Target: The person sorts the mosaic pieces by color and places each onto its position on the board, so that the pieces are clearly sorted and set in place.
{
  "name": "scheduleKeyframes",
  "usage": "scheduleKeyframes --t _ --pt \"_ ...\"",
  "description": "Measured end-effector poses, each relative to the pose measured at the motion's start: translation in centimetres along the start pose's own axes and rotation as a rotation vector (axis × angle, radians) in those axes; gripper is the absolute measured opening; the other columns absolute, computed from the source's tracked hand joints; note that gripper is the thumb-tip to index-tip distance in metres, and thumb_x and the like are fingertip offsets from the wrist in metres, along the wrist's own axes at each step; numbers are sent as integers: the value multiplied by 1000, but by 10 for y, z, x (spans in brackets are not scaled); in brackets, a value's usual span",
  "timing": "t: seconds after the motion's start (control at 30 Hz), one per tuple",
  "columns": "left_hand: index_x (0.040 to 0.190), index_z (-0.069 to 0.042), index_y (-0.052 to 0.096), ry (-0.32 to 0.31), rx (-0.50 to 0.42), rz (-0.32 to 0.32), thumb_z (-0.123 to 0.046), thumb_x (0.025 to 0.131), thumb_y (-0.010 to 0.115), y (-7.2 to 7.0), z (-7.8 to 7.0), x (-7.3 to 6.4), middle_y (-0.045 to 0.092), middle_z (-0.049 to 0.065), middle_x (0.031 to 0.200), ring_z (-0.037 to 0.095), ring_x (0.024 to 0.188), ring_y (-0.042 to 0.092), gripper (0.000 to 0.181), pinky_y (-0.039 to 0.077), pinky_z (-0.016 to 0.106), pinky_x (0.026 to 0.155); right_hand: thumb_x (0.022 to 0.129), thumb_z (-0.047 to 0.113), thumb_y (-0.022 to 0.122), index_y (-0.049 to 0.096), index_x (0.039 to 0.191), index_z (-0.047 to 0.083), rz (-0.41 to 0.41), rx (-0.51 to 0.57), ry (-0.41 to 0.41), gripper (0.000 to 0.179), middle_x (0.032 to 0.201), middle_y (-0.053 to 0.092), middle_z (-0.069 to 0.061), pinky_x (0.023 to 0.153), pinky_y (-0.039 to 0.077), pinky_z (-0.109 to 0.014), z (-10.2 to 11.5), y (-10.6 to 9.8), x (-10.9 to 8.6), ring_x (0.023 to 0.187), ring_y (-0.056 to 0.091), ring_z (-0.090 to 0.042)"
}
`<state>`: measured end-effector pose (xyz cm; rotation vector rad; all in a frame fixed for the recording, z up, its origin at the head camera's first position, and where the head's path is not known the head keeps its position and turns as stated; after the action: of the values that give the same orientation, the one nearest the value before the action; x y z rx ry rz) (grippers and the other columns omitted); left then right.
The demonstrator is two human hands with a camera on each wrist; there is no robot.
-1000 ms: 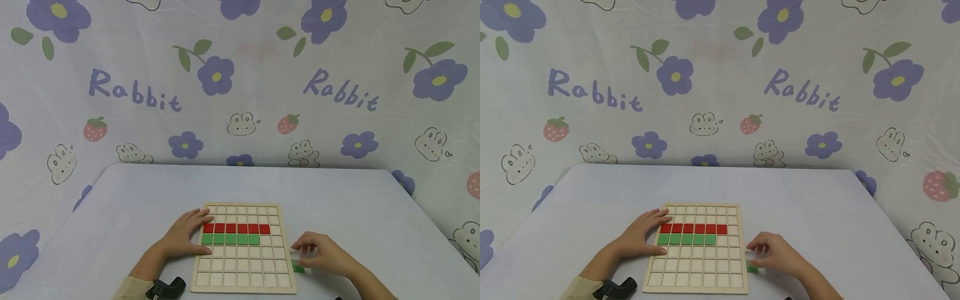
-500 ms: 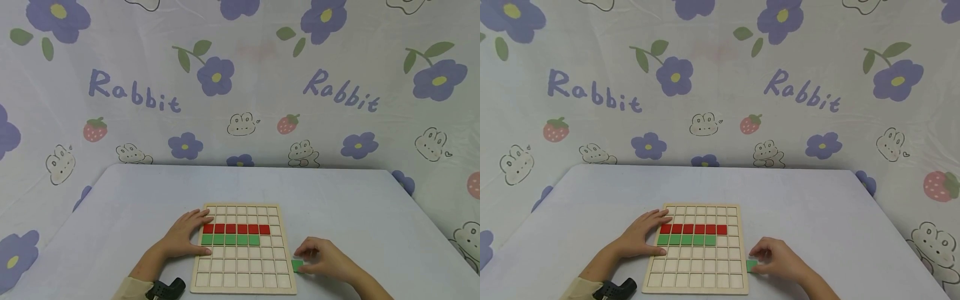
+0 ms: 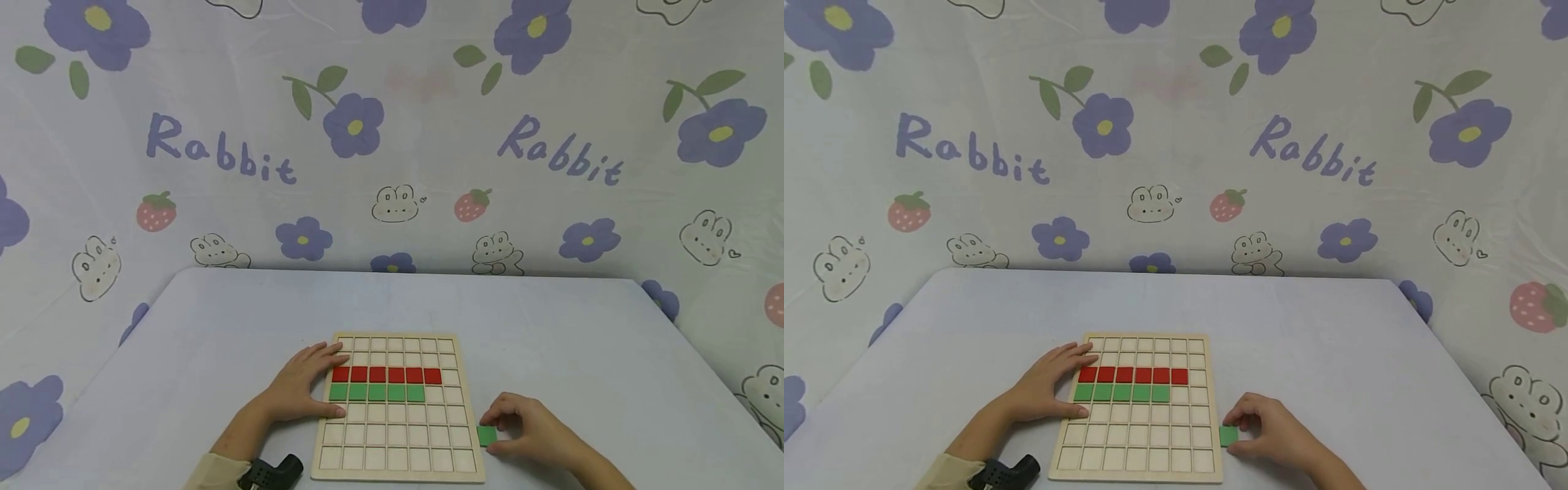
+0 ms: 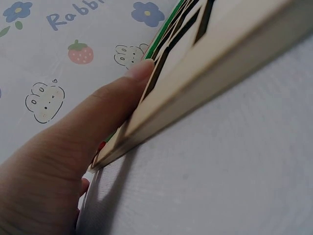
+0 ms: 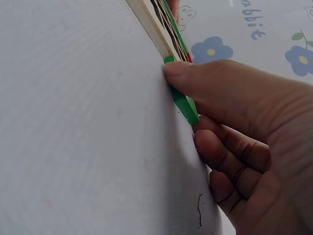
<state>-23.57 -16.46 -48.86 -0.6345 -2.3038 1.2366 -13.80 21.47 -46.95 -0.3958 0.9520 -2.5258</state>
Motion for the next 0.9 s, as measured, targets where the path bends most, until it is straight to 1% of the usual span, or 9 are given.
scheduleKeyframes --t 0.1,0.3,0.5,0.67,0.9 --pt "138 -23 46 5 5 0 -62 64 73 0 0 0 35 0 150 31 141 23 87 19 58 112 73 31 78 68 94 16 -6 0 -21 28 89 60 8 69 47 -18 0 0 0 77 53 -4" --pt "138 -24 46 13 22 -5 -63 64 72 0 1 0 35 0 150 32 141 24 88 20 57 112 74 31 77 68 93 17 -8 -7 -36 26 87 59 8 69 47 -18 0 1 0 76 53 -4" --pt "138 -23 46 12 25 -6 -63 64 73 0 1 0 35 0 150 32 140 25 88 20 56 113 75 30 77 68 92 18 -11 -14 -50 23 87 60 8 71 46 -18 -1 1 0 76 54 -4" --pt "138 -23 46 2 20 2 -62 64 73 0 0 0 35 0 150 31 141 24 88 19 56 113 76 30 76 68 92 19 -8 -16 -45 21 87 60 9 71 46 -19 0 1 0 76 55 -5" --pt "138 -23 46 0 20 2 -62 64 73 -1 -1 1 35 1 150 32 141 24 88 19 56 113 76 28 77 68 91 18 25 -16 -29 20 86 60 8 69 47 -19 4 -6 4 74 56 -6"
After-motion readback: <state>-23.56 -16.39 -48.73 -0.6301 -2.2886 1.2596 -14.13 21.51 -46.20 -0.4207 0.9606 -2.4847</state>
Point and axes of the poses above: each hand's wrist, its own x-axis towards the middle knuckle, its own y-axis out of the palm, z = x × y, the point moved 2 cm from there along x, towards the middle knuckle
